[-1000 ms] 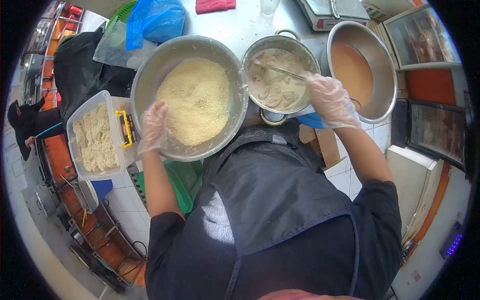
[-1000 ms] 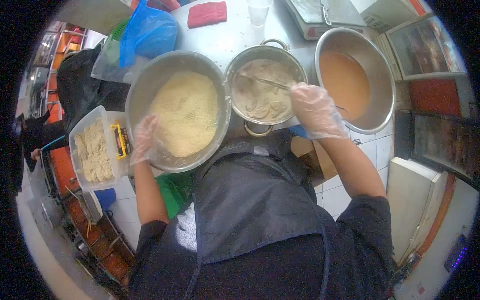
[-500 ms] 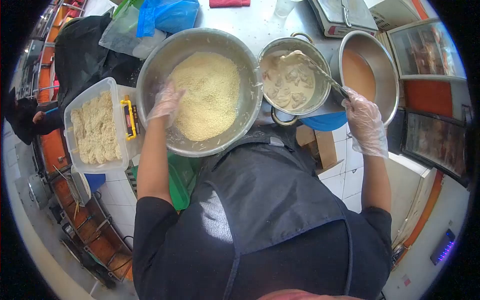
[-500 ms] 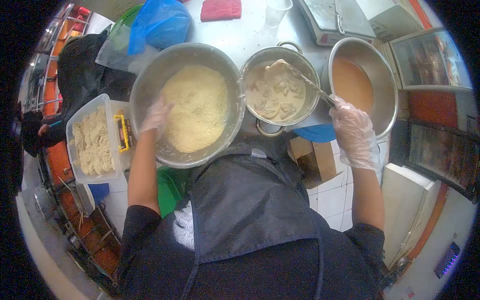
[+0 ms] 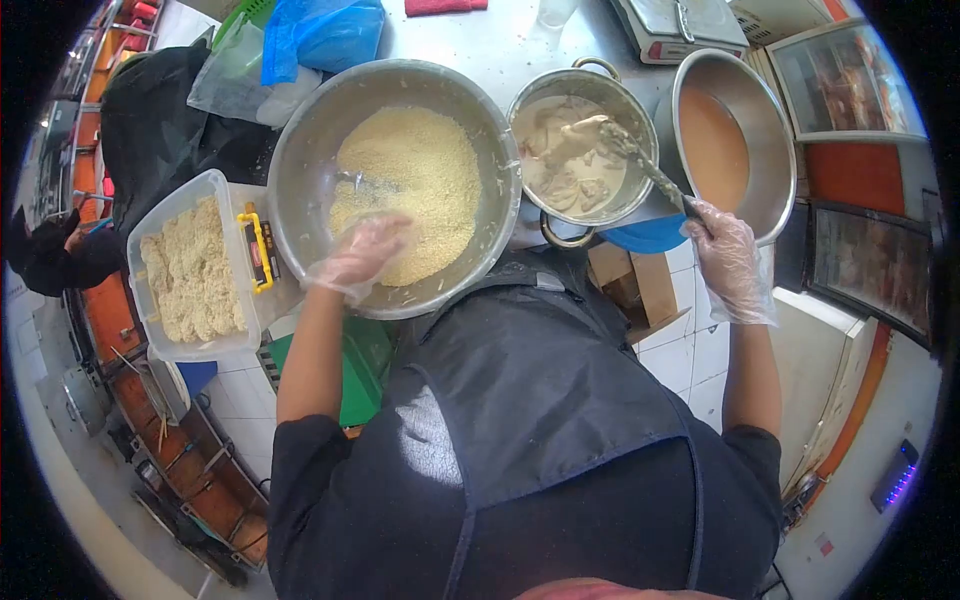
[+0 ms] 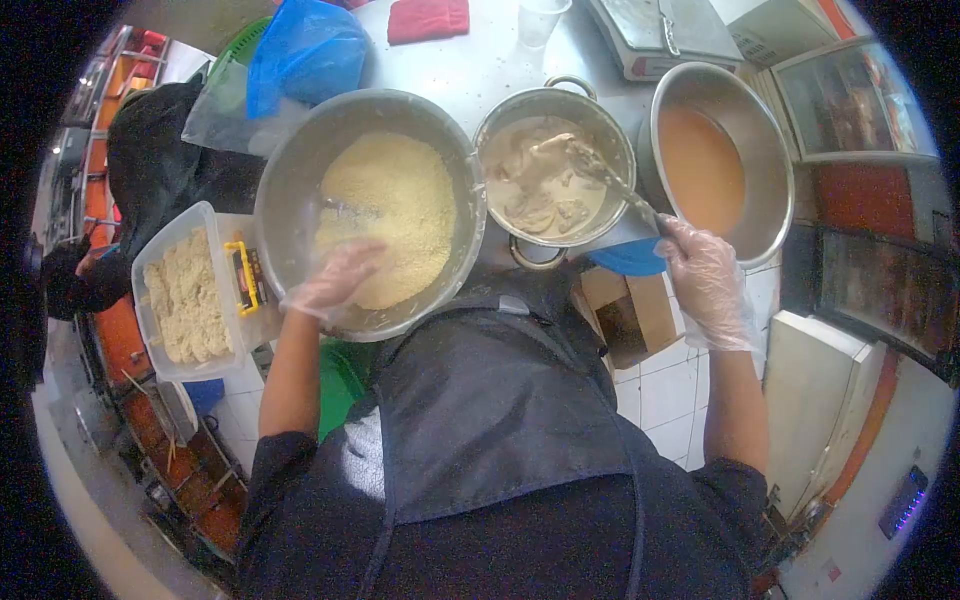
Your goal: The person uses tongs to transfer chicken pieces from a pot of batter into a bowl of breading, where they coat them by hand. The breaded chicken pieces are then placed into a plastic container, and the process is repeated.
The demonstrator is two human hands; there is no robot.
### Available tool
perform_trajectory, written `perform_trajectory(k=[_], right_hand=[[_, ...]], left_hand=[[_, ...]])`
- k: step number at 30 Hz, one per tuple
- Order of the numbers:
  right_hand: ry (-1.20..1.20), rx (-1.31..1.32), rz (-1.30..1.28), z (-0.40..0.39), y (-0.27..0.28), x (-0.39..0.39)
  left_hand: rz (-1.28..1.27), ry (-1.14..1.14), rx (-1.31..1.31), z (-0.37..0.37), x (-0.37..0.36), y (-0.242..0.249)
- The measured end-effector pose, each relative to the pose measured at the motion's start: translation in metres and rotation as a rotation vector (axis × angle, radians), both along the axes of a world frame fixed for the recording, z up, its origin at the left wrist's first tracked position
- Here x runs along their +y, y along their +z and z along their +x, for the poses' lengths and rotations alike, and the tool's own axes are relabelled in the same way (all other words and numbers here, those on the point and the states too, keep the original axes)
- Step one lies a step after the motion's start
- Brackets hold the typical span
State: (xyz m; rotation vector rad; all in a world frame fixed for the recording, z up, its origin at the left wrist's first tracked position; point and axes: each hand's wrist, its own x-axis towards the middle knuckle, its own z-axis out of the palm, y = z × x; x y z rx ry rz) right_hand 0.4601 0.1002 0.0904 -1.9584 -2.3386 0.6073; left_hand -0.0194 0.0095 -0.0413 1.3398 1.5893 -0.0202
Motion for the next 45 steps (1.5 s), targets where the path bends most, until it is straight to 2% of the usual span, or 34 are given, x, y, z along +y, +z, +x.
perform_trajectory(k=[1, 3, 4, 6, 7, 9, 13, 15, 16, 18, 20, 22, 24, 25, 27, 28, 30, 31, 33, 34, 36, 37, 38, 41, 44, 45], right_hand=[[-0.039, -0.031, 0.037, 0.003, -0.006, 0.001], [-0.075, -0.065, 0.077, 0.003, -0.008, 0.004], [-0.112, -0.063, 0.095, 0.001, -0.008, 0.005], [-0.14, -0.061, 0.116, -0.001, -0.009, 0.008], [-0.127, -0.07, 0.122, 0.001, -0.011, 0.008], [-0.109, -0.079, 0.127, 0.003, -0.009, 0.005], [-0.019, 0.005, 0.0, 0.003, 0.004, -0.01], [0.048, 0.143, -0.025, 0.011, -0.005, -0.019], [0.05, 0.144, -0.023, 0.018, -0.009, -0.024], [-0.006, 0.13, -0.14, 0.01, -0.004, -0.032], [0.023, 0.126, -0.098, 0.01, -0.009, -0.037], [-0.08, 0.131, -0.05, 0.011, -0.015, -0.036], [-0.1, 0.108, -0.001, 0.013, -0.019, -0.031], [-0.132, 0.077, 0.059, 0.013, -0.021, -0.027], [-0.111, 0.031, 0.087, 0.012, -0.02, -0.023], [-0.108, -0.03, 0.126, 0.013, -0.021, -0.021], [-0.075, -0.048, 0.18, 0.021, -0.02, -0.018], [-0.034, -0.033, 0.184, 0.024, -0.015, -0.016], [0.079, 0.038, 0.237, 0.026, -0.011, -0.015], [0.093, 0.041, 0.234, 0.022, -0.007, -0.016], [0.047, 0.46, -0.014, -0.002, 0.013, -0.019], [0.01, 0.566, -0.094, -0.008, 0.014, -0.021], [0.02, 0.561, -0.093, -0.019, 0.017, -0.021], [0.005, 0.479, -0.378, -0.086, 0.04, -0.015], [0.107, 0.453, -0.26, -0.135, -0.004, -0.01], [0.24, 0.255, -0.044, -0.149, -0.03, -0.002]], left_hand=[[0.002, -0.003, -0.002, -0.005, -0.004, -0.001], [-0.218, -0.016, -0.321, -0.012, -0.014, -0.008], [-0.215, -0.014, -0.323, -0.005, -0.019, -0.015], [0.28, -0.44, -0.004, 0.03, -0.024, -0.026], [0.283, -0.434, -0.003, 0.047, -0.018, -0.025], [0.579, -0.654, 0.283, 0.074, 0.003, -0.022], [0.649, -0.667, 0.372, 0.074, 0.054, -0.04], [0.588, -0.486, 0.557, 0.067, 0.076, -0.045], [0.59, -0.485, 0.558, 0.057, 0.083, -0.061], [0.592, -0.243, 0.686, 0.033, 0.083, -0.105], [0.534, -0.251, 0.675, 0.022, 0.074, -0.094], [0.469, -0.255, 0.673, 0.014, 0.06, -0.066], [0.491, -0.161, 0.644, 0.005, 0.04, -0.03], [0.476, -0.148, 0.664, -0.008, 0.032, -0.032], [0.494, 0.031, 0.601, -0.035, 0.018, -0.037], [0.484, 0.048, 0.617, -0.047, 0.012, -0.036], [0.345, 0.31, 0.385, -0.062, 0.004, -0.026], [0.341, 0.326, 0.393, -0.066, -0.002, -0.027], [0.303, 0.668, 0.022, -0.075, -0.012, -0.035], [0.301, 0.682, 0.025, -0.082, -0.014, -0.046], [0.343, 0.747, -0.069, -0.092, -0.017, -0.064], [0.342, 0.757, -0.073, -0.092, -0.02, -0.064], [0.353, 0.812, -0.091, -0.081, -0.016, -0.045], [0.382, 0.872, -0.097, -0.072, -0.011, -0.019], [0.407, 0.889, -0.102, -0.07, -0.01, -0.011], [0.418, 0.903, -0.123, -0.069, -0.013, -0.011]])
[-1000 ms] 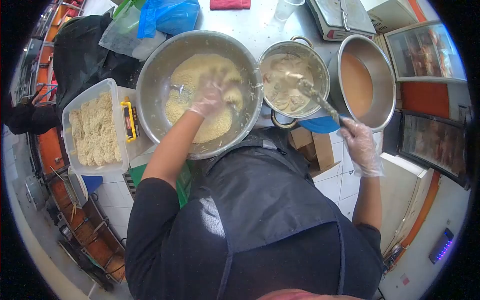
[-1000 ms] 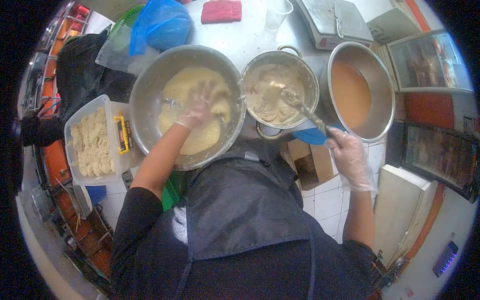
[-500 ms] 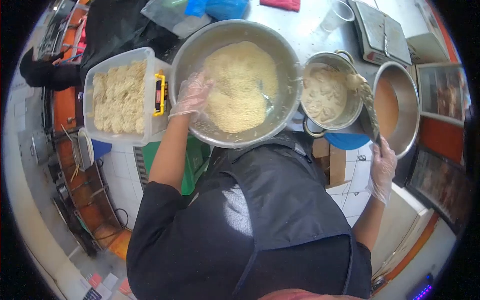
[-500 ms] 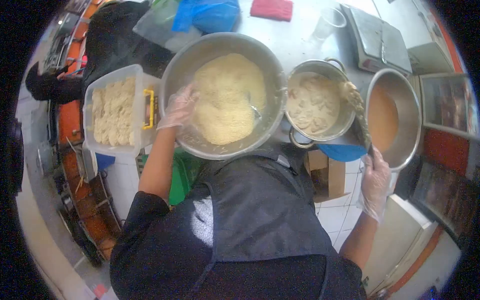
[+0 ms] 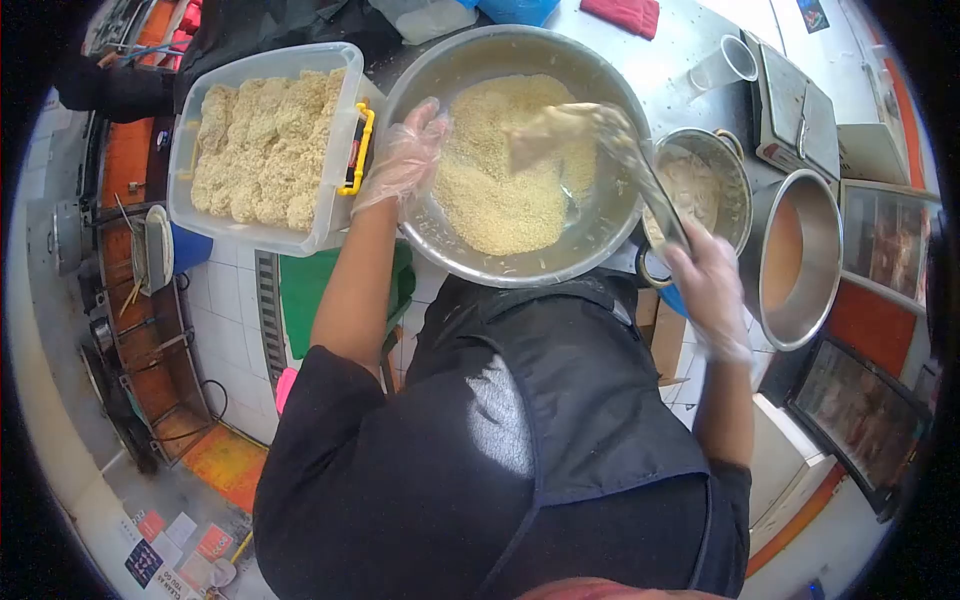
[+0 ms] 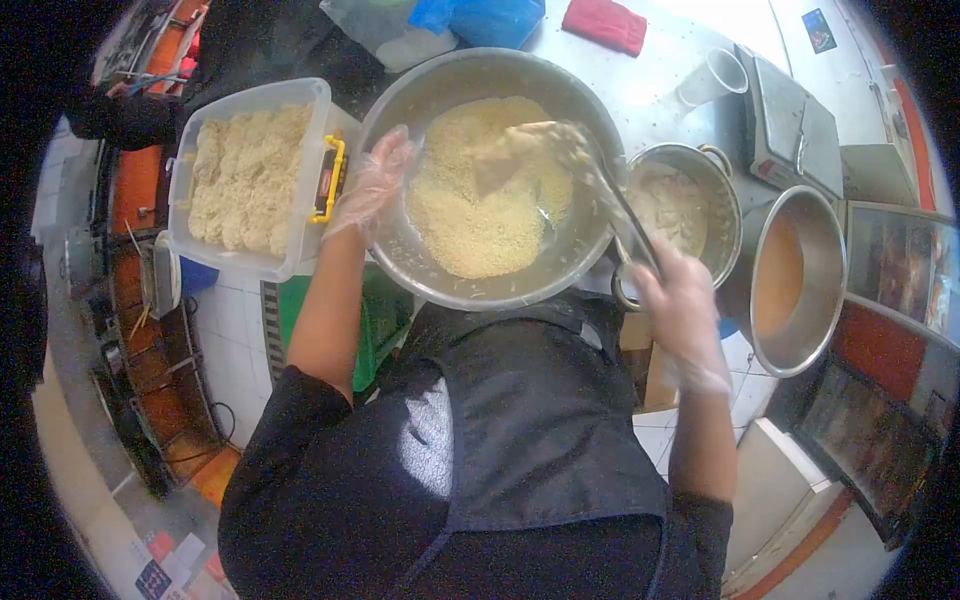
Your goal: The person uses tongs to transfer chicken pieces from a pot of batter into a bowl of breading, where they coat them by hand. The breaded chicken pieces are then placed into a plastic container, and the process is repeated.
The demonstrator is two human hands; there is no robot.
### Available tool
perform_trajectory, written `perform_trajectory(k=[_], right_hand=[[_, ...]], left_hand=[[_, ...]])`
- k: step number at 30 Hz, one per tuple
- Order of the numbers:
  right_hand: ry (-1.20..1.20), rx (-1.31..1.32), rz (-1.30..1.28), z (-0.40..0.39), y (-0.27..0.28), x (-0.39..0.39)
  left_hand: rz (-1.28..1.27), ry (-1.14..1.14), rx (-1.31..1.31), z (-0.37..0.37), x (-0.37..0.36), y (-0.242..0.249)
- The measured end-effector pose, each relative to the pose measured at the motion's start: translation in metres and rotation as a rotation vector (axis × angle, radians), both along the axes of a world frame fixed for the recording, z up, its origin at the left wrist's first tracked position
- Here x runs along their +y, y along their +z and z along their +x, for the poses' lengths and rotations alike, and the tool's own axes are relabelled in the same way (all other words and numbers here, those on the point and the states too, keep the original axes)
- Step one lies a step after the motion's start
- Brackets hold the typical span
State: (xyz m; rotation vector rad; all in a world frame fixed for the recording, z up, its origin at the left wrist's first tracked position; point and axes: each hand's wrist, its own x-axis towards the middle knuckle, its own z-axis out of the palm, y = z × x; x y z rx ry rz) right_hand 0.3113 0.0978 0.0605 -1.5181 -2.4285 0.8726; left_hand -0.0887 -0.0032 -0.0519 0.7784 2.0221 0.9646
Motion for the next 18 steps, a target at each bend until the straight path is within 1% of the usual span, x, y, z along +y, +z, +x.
perform_trajectory(k=[1, 2, 4, 5, 6, 7, 8, 9, 10, 12, 13, 14, 15, 16, 18], right_hand=[[0.103, -0.167, 0.252, -0.006, -0.012, 0.002], [0.104, -0.171, 0.253, -0.007, -0.005, 0.002], [0.002, -0.192, 0.225, -0.009, 0.02, 0.005], [0.021, -0.139, 0.312, 0.007, 0.029, 0.003], [-0.014, -0.123, 0.246, 0.023, 0.043, -0.002], [-0.051, -0.109, 0.179, 0.038, 0.053, -0.006], [-0.051, -0.114, 0.178, 0.05, 0.055, -0.008], [-0.119, -0.354, 0.127, 0.061, 0.057, -0.01], [-0.191, -0.593, 0.074, 0.067, 0.057, -0.013], [-0.183, -0.619, 0.052, 0.052, 0.047, -0.006], [-0.163, -0.641, 0.03, 0.045, 0.04, -0.003], [0.014, -0.476, 0.303, 0.044, 0.029, -0.005], [0.068, -0.365, 0.358, 0.031, 0.019, 0.002], [0.122, -0.254, 0.412, 0.009, 0.011, 0.012], [0.173, -0.064, 0.222, -0.05, 0.004, 0.023]], left_hand=[[-0.002, 0.002, -0.004, 0.0, -0.003, -0.001], [0.047, 0.008, -0.052, 0.0, -0.005, -0.002], [0.106, 0.018, -0.101, 0.0, -0.005, -0.003], [0.106, 0.057, -0.167, 0.0, -0.007, -0.006], [0.103, 0.096, -0.236, 0.001, -0.011, -0.008], [0.102, 0.1, -0.241, 0.002, -0.013, -0.007], [-0.018, 0.059, -0.13, 0.004, -0.015, -0.004], [-0.135, 0.014, -0.018, 0.007, -0.016, -0.002], [-0.133, 0.008, -0.021, 0.01, -0.016, -0.002], [-0.32, -0.092, 0.104, 0.016, -0.015, -0.004], [-0.319, -0.098, 0.104, 0.017, -0.013, -0.004], [-0.364, -0.144, 0.177, 0.018, -0.01, -0.003], [-0.407, -0.188, 0.253, 0.019, -0.007, 0.003], [-0.406, -0.188, 0.255, 0.021, -0.003, 0.01], [-0.49, -0.248, 0.349, 0.025, 0.007, 0.033]])
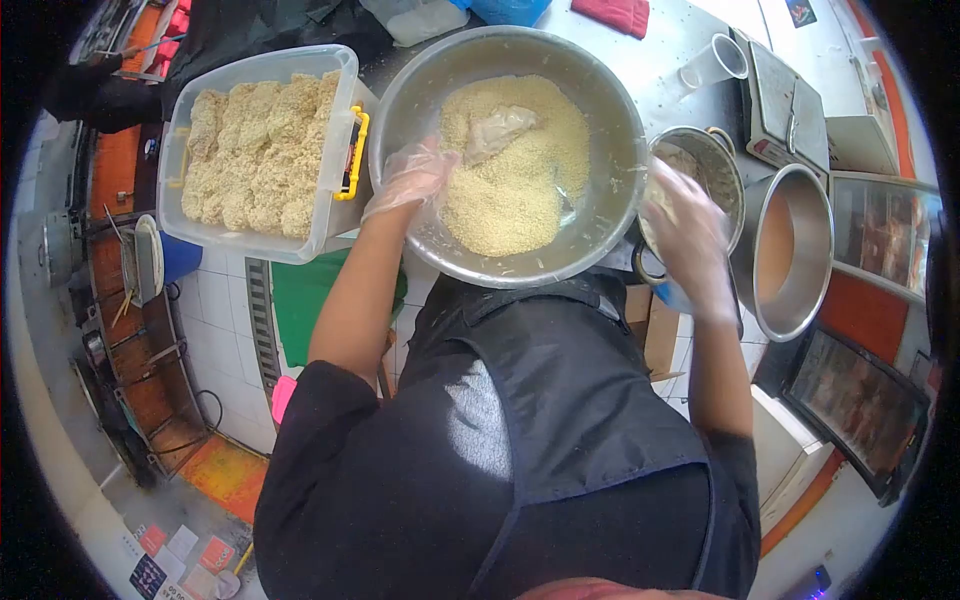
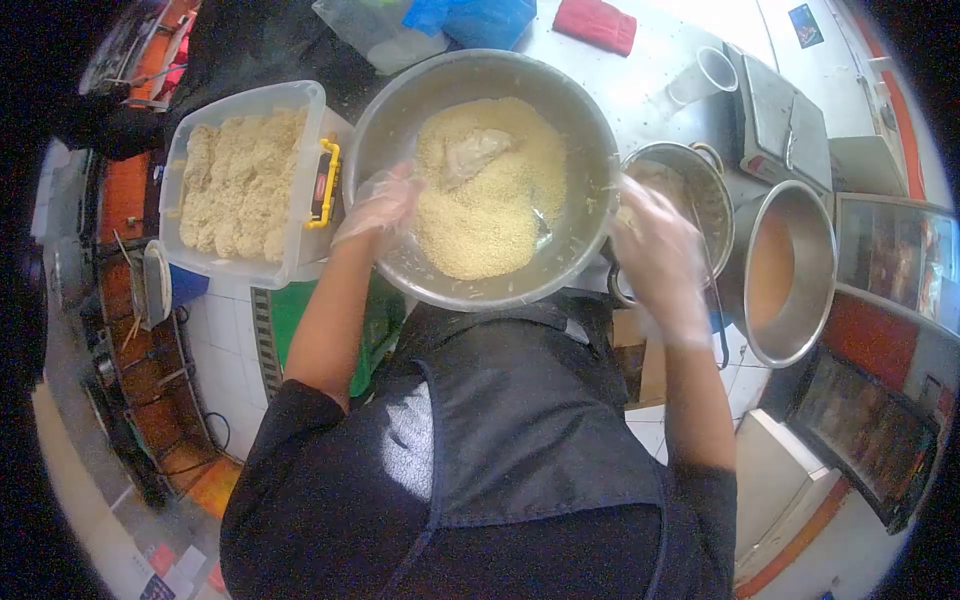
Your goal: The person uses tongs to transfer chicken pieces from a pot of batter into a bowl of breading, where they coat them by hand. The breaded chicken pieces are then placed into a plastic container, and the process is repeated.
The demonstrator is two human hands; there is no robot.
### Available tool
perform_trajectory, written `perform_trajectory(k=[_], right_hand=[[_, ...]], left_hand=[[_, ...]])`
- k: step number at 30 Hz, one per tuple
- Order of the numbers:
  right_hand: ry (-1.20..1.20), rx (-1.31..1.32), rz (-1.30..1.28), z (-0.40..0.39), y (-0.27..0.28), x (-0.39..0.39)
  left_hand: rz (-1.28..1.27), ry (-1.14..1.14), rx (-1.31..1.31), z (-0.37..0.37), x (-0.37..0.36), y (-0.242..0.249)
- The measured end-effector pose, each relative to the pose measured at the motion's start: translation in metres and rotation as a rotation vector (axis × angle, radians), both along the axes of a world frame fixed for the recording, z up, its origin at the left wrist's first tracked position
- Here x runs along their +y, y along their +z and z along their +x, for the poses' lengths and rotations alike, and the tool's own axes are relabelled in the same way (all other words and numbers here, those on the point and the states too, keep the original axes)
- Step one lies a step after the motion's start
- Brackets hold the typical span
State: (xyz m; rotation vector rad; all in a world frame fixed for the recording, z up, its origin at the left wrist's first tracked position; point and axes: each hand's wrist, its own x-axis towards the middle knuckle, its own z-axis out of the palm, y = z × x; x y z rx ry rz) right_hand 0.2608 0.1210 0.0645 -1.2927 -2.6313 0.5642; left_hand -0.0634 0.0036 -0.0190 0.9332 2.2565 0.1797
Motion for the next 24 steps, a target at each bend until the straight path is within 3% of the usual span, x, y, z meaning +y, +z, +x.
perform_trajectory(k=[2, 4, 6, 8, 9, 10, 11, 12, 13, 15, 16, 17, 19, 20, 21, 22, 24], right_hand=[[0.15, 0.129, 0.042, -0.042, -0.065, 0.026], [0.103, -0.079, -0.059, -0.086, -0.12, 0.041], [-0.004, -0.265, -0.347, -0.114, -0.175, 0.039], [0.159, -0.429, -0.424, -0.118, -0.189, 0.01], [0.157, -0.429, -0.42, -0.088, -0.275, -0.007], [0.48, -0.178, 0.229, -0.077, -0.354, -0.048], [0.49, -0.18, 0.23, -0.078, -0.275, -0.062], [0.267, -0.304, -0.459, -0.107, -0.18, -0.088], [0.276, -0.308, -0.459, -0.113, -0.184, -0.09], [-0.342, 0.182, -1.023, -0.124, -0.199, -0.09], [-0.44, 0.238, -1.178, -0.137, -0.107, -0.071], [-0.441, 0.239, -1.177, -0.141, -0.119, -0.057], [-0.541, 0.285, -1.27, -0.144, -0.15, -0.017], [-0.237, 0.146, -0.87, -0.139, -0.131, -0.008], [0.057, 0.01, -0.461, -0.136, -0.109, -0.001], [0.061, 0.011, -0.458, -0.136, -0.11, 0.007], [-0.126, 0.126, -0.168, -0.152, -0.117, 0.035]], left_hand=[[-0.035, -0.021, 0.014, -0.006, 0.01, -0.014], [-0.071, -0.034, 0.027, -0.01, 0.015, -0.03], [-0.174, -0.597, 0.208, -0.008, 0.012, -0.047], [-0.224, -0.563, -0.03, 0.001, -0.002, -0.094], [-0.237, -0.518, -0.125, 0.018, -0.008, -0.083], [-0.248, -0.47, -0.221, 0.041, -0.019, -0.07], [-0.21, -0.353, -0.294, 0.06, -0.029, -0.075], [-0.174, -0.235, -0.366, 0.076, -0.037, -0.081], [-0.174, -0.226, -0.368, 0.09, -0.038, -0.073], [0.158, 0.881, -0.797, 0.105, -0.033, -0.054], [0.324, 0.985, -0.985, 0.097, -0.037, -0.087], [0.324, 0.983, -0.986, 0.083, -0.033, -0.085], [0.793, 1.085, -1.425, 0.058, -0.023, -0.07], [0.794, 1.085, -1.428, 0.05, -0.017, -0.066], [0.737, 1.065, -1.168, 0.042, -0.012, -0.064], [0.679, 1.035, -0.908, 0.034, -0.009, -0.061], [0.676, 0.901, -0.765, 0.016, -0.015, -0.08]])
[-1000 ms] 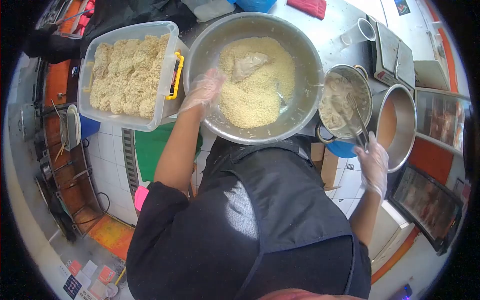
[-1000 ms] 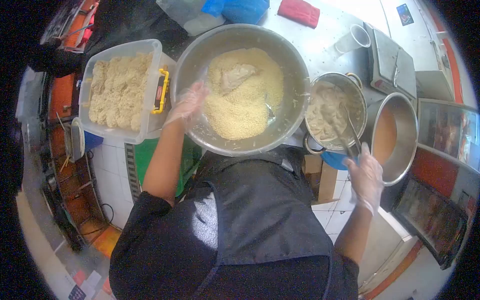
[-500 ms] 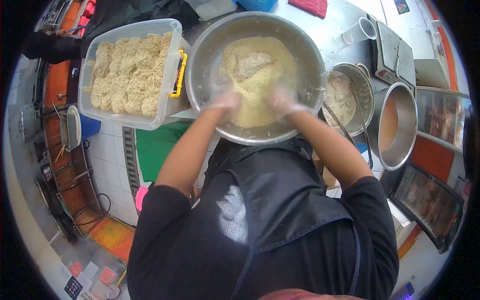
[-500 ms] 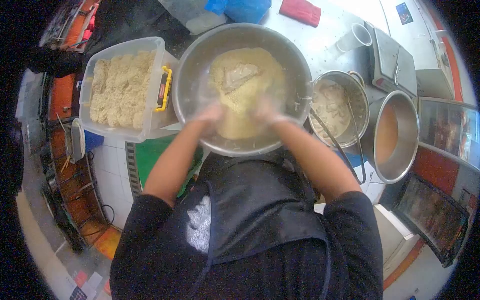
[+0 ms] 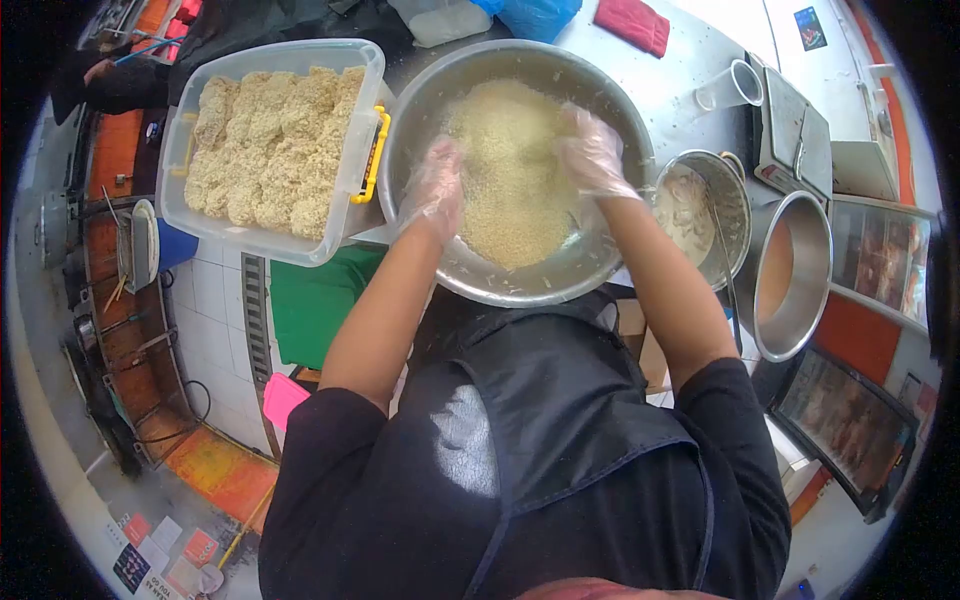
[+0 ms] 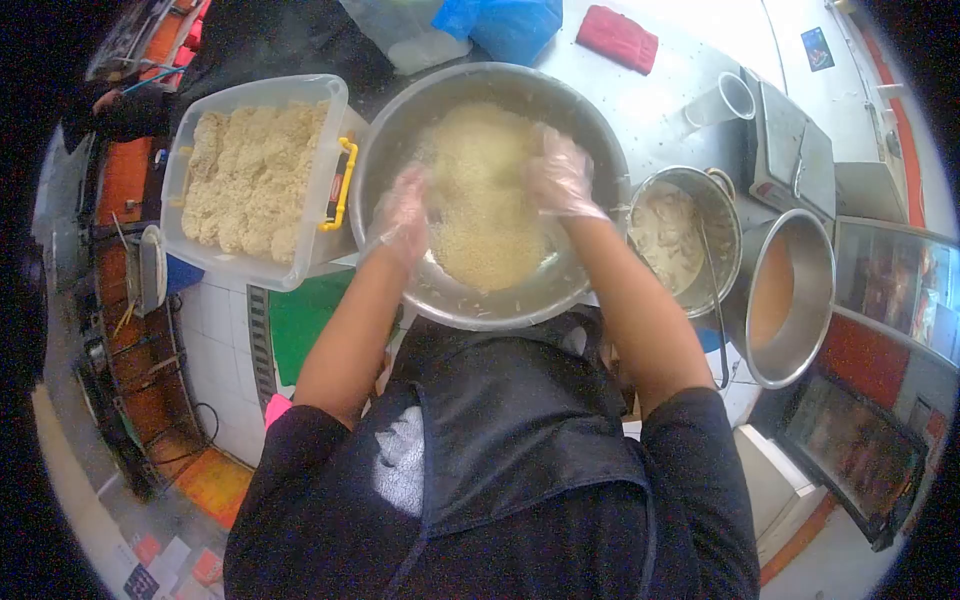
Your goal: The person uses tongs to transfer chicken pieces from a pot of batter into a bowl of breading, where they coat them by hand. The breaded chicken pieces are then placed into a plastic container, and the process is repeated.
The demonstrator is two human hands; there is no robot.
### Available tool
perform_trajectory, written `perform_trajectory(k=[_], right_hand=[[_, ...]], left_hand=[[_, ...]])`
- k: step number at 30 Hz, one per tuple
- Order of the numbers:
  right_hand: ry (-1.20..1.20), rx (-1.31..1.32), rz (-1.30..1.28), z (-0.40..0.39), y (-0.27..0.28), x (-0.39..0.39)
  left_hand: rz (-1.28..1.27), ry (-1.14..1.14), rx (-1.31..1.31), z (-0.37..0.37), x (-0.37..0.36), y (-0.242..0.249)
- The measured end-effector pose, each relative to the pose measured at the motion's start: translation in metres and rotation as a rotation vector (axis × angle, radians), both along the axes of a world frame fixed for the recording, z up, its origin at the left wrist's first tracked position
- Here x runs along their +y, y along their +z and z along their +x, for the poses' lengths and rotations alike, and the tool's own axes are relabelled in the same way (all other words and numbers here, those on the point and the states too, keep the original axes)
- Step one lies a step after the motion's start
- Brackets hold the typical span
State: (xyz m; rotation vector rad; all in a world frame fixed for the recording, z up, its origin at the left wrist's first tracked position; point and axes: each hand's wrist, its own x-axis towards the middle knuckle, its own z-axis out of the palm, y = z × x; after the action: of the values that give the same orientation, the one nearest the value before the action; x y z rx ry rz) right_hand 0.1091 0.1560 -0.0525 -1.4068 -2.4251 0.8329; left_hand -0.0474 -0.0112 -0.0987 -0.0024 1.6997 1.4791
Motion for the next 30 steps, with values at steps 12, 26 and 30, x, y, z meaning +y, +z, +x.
perform_trajectory(k=[12, 26, 30], right_hand=[[0.851, -0.225, -0.805, -0.095, -0.058, 0.025], [0.633, -0.273, -0.237, -0.093, -0.053, 0.049], [1.235, -0.826, -0.342, -0.052, -0.103, -0.014]], left_hand=[[-0.294, -0.315, 0.433, -0.007, -0.025, 0.075], [-0.143, -0.486, 0.645, -0.02, -0.03, 0.049], [-0.208, -0.516, 0.591, -0.025, -0.032, 0.047]])
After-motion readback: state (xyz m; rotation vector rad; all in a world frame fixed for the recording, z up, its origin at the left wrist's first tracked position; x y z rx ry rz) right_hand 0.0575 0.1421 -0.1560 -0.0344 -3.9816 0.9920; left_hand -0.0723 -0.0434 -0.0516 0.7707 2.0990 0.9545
